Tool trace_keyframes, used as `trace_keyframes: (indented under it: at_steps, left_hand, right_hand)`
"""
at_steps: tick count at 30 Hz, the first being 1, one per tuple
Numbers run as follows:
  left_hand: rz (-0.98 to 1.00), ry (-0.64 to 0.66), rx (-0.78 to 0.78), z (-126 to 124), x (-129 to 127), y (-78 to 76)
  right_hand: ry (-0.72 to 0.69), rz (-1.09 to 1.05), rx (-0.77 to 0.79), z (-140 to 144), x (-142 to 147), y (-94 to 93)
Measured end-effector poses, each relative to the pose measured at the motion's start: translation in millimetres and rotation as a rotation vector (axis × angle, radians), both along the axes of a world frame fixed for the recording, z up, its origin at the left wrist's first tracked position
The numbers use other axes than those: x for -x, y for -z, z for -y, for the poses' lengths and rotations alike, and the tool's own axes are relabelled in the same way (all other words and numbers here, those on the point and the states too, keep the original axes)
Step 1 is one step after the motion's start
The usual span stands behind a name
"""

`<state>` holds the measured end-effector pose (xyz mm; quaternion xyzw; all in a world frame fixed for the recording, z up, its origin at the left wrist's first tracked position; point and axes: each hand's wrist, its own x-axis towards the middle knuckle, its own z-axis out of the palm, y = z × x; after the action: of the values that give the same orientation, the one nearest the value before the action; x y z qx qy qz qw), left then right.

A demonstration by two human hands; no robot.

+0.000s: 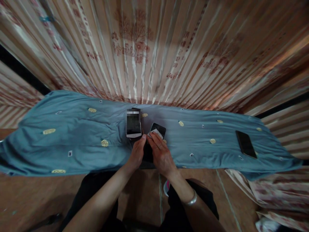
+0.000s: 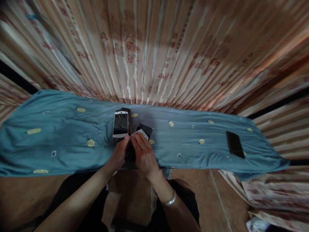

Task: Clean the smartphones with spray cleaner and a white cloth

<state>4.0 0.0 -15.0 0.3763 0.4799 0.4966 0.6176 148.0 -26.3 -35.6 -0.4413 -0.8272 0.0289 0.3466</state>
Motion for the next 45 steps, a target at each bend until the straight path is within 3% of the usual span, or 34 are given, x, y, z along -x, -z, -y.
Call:
trace_keyframes:
  at_steps: [7,15,28,37,45]
  left_hand:
    - [-0.022,0.150,-0.053,7,-5,-8.0]
    - [0.011,0.096,-0.044,3,0,-8.3]
    - [-0.090,0.121,-0.103,6,4,-12.3]
    - [0.179,0.021,-0.039,2,3,-15.6]
    - [0.373,-0.017,0.008,-10,3,-15.4]
  right_hand:
    - [0.148,-0.007,-0.007,-10,-10,-1.8]
    - [0.224,-0.025,-0.021,-14,-12,1.0]
    - [0.157,-0.030,-0.042,-14,-8,-11.8]
    - [0.237,-0.018,-0.001,-16,-15,-8.8]
    - [0.163,-0.037,0.055,-9,-7,-6.3]
